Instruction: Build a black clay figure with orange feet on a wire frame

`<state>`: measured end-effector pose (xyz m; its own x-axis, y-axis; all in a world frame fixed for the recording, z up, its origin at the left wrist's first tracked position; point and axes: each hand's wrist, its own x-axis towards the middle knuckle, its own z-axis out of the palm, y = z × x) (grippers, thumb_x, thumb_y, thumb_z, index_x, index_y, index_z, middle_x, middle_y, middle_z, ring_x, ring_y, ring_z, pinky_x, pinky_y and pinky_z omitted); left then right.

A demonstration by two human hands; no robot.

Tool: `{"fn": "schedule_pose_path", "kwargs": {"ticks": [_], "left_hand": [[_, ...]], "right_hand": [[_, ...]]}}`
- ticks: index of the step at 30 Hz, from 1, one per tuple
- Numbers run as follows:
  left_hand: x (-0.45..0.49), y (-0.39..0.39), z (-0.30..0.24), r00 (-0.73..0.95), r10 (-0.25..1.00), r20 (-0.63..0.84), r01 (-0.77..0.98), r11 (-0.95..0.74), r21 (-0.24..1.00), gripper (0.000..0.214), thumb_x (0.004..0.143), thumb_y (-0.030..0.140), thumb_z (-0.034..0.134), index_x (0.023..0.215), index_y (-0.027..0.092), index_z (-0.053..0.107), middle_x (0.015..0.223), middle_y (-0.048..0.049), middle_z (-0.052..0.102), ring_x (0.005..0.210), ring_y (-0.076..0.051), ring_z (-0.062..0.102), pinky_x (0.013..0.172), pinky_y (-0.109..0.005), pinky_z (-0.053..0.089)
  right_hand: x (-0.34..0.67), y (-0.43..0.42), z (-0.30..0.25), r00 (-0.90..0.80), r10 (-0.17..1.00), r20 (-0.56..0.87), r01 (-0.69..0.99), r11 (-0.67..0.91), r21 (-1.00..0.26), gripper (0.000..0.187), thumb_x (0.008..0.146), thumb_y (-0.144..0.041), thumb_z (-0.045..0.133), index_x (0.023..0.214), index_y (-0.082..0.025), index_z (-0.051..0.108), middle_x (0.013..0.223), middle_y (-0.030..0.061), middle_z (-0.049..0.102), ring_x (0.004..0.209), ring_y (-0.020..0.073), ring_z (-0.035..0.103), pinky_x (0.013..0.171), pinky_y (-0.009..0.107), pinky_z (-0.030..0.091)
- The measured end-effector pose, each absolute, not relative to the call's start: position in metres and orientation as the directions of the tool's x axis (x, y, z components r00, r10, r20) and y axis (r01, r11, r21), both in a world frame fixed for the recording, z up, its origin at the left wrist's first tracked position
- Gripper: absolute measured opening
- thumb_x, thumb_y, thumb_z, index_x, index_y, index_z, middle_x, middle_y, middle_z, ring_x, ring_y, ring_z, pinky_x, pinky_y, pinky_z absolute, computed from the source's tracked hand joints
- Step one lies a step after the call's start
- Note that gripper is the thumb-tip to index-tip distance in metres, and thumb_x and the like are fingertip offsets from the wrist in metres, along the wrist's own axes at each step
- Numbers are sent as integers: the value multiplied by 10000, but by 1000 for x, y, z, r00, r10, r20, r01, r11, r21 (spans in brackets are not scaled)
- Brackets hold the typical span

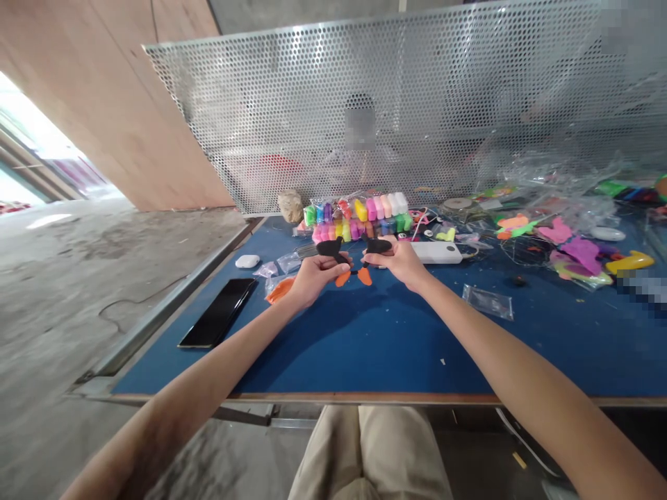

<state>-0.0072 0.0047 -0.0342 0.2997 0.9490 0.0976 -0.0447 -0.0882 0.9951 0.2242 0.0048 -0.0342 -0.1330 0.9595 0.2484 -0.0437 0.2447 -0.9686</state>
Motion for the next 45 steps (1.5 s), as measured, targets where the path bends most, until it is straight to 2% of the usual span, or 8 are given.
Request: {"fn": "schedule_pose_path", "kwargs": {"ticks": [8, 15, 18, 21, 24, 31, 37, 45], "left_hand": [[-9, 13, -44, 309, 933, 187, 34, -207, 978, 355, 654, 425, 871, 772, 139, 698, 813, -38, 727, 762, -168, 656, 685, -256, 499], [-7, 11, -42, 289, 937, 194, 3, -204, 979, 386, 667, 441, 872, 724, 141, 636, 777, -24, 708, 747, -153, 666, 653, -231, 497], [-5, 8, -41, 236, 957, 171, -40, -166, 985, 423, 728, 516, 819, 860, 138, 685, 815, -41, 725, 756, -164, 691, 652, -243, 531], [-4, 8, -37, 195, 964, 182, -170, -149, 974, 500, 798, 551, 755, 1087, 149, 686, 1039, -97, 749, 849, -204, 735, 722, -307, 594], [-6, 10, -32, 214, 953, 214, -252, -158, 955, 496, 805, 500, 772, 1132, 140, 672, 1150, -137, 733, 900, -233, 752, 798, -370, 622], [-9, 12, -32, 246, 947, 206, -242, -146, 959, 405, 801, 407, 798, 1055, 114, 679, 1127, -153, 746, 915, -239, 759, 847, -398, 629], [-6, 0, -22, 295, 924, 244, -162, -204, 966, 403, 815, 398, 781, 1131, 166, 686, 1154, -126, 747, 1036, -283, 737, 807, -381, 630], [-8, -1, -16, 284, 927, 245, -5, -254, 967, 392, 825, 465, 759, 1054, 147, 768, 1033, -109, 779, 974, -259, 750, 895, -394, 602]], "right_hand": [[223, 6, -39, -223, 945, 238, -74, 227, -971, 453, 706, -429, 866, 1063, -187, 725, 1000, 93, 793, 1003, 273, 745, 888, 409, 595], [214, 2, -42, -206, 957, 206, 29, 216, -976, 415, 714, -494, 845, 967, -174, 772, 979, 125, 798, 989, 316, 750, 923, 476, 589], [213, 1, -39, -188, 950, 251, 65, 267, -961, 420, 718, -511, 834, 956, -172, 768, 996, 125, 798, 994, 318, 751, 960, 484, 570], [214, 1, -38, -208, 936, 284, 88, 307, -948, 415, 743, -510, 811, 977, -171, 761, 1008, 118, 797, 1009, 317, 748, 977, 482, 559], [216, 0, -37, -252, 929, 272, 123, 309, -943, 396, 748, -494, 812, 965, -167, 763, 992, 116, 799, 1013, 318, 745, 968, 477, 561], [219, 1, -36, -116, 946, 302, -141, 286, -948, 487, 763, -459, 822, 1159, -206, 696, 1051, 93, 786, 881, 252, 762, 843, 439, 613], [215, -6, -26, -30, 915, 403, 35, 404, -914, 378, 781, -492, 795, 1032, -212, 763, 880, 68, 786, 805, 255, 759, 790, 414, 631], [213, -13, -19, -46, 879, 475, 183, 475, -861, 313, 786, -505, 780, 899, -213, 793, 851, 68, 785, 817, 258, 757, 769, 383, 624]]}}
